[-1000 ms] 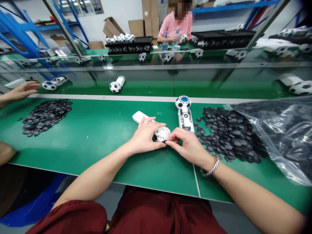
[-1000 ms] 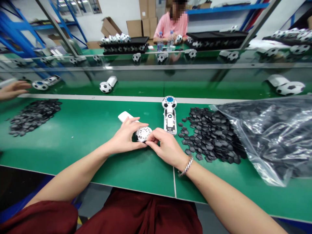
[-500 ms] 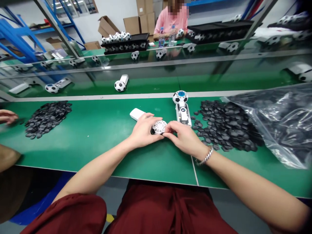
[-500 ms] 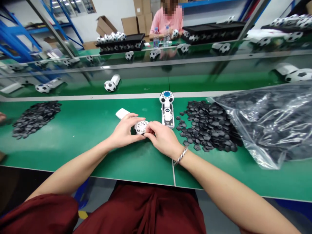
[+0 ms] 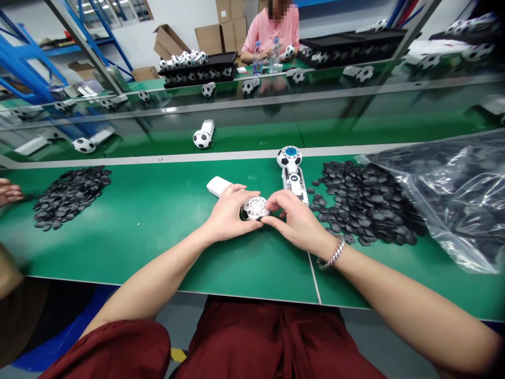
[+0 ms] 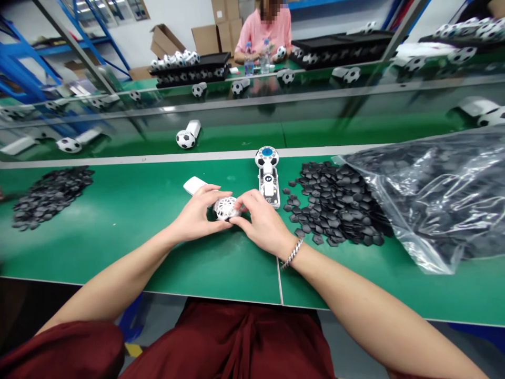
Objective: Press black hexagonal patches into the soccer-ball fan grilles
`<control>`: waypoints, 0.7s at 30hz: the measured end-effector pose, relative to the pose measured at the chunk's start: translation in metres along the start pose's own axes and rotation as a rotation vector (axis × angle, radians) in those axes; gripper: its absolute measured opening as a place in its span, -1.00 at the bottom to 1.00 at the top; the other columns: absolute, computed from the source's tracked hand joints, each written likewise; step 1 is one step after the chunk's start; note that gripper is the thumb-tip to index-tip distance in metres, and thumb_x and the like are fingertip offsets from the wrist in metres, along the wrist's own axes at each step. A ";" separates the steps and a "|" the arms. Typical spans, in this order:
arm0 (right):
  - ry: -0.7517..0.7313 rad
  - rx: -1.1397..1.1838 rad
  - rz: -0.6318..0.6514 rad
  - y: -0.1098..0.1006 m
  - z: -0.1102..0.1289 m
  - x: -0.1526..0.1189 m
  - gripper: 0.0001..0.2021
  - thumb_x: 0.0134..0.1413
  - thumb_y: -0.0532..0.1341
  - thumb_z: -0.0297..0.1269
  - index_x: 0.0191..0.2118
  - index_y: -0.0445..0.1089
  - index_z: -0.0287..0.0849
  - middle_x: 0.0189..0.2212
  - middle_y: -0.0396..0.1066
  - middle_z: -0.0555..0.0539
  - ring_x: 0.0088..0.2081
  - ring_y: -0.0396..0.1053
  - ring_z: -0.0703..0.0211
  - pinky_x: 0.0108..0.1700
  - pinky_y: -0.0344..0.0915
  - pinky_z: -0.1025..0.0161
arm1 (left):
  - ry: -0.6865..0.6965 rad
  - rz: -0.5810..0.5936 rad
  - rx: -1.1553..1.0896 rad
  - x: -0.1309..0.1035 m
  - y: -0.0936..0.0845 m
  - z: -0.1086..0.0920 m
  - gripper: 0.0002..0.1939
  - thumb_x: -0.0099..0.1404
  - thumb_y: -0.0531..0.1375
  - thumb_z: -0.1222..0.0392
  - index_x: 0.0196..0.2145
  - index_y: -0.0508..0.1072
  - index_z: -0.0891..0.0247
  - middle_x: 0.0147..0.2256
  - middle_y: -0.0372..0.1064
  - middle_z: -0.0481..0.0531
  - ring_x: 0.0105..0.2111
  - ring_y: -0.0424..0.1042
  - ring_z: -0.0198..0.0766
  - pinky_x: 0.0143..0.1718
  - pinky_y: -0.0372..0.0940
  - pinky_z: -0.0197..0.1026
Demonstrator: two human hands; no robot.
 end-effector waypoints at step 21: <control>0.401 -0.595 -0.133 -0.086 -0.073 0.016 -0.91 -0.01 0.18 -0.34 -0.42 0.43 -0.18 -0.40 0.41 -0.08 -0.40 0.35 0.20 -0.34 0.23 0.26 | 0.022 0.070 0.051 -0.001 0.004 -0.004 -0.36 0.01 0.29 -0.05 0.02 0.30 0.24 0.03 0.28 0.17 0.16 0.07 0.05 0.20 -0.12 0.20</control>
Point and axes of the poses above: each hand's wrist, its own x-axis towards the middle knuckle, its own y-axis out of the palm, z = x × y, the point moved 5 cm from there along x, towards the middle knuckle
